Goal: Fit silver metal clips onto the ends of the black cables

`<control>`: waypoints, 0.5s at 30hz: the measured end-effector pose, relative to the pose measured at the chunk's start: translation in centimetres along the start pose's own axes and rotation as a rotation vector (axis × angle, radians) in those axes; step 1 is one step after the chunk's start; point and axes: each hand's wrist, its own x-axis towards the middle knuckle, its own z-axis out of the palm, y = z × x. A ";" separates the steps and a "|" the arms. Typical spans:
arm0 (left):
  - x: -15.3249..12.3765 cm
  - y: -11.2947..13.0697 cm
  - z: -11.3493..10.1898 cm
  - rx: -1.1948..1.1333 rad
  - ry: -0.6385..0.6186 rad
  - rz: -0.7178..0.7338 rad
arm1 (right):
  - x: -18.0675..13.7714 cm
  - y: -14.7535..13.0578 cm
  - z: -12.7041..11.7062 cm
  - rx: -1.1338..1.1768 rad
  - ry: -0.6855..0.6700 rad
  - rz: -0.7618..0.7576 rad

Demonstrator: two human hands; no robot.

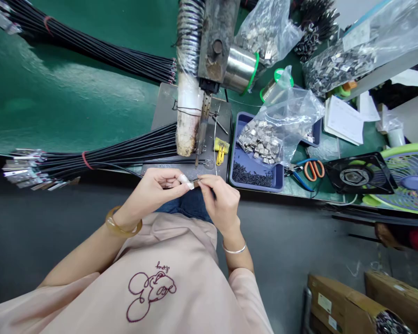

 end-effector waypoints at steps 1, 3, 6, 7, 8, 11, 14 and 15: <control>0.0 -0.1 0.1 0.028 0.017 0.007 | -0.2 -0.1 -0.2 0.018 0.055 0.080; -0.1 -0.4 0.3 0.066 0.046 0.020 | -0.6 -0.5 -0.7 0.056 0.164 0.198; -0.1 -0.8 0.2 0.078 0.053 0.022 | -0.7 -1.2 -1.4 0.005 0.119 0.200; -0.1 -0.9 0.2 0.085 0.049 0.026 | -0.5 -1.3 -1.4 -0.037 0.055 0.176; -0.1 -1.1 0.1 0.097 0.043 0.032 | -0.3 -1.4 -1.4 -0.079 -0.012 0.147; 0.0 -1.3 0.0 0.147 0.022 0.061 | 0.2 -1.4 -0.6 -0.169 -0.132 0.084; 0.0 -1.3 0.0 0.164 0.005 0.074 | 0.4 -1.3 0.3 -0.160 -0.177 0.114; 0.1 -1.3 0.0 0.145 0.000 0.069 | 0.3 -1.2 0.4 -0.124 -0.188 0.143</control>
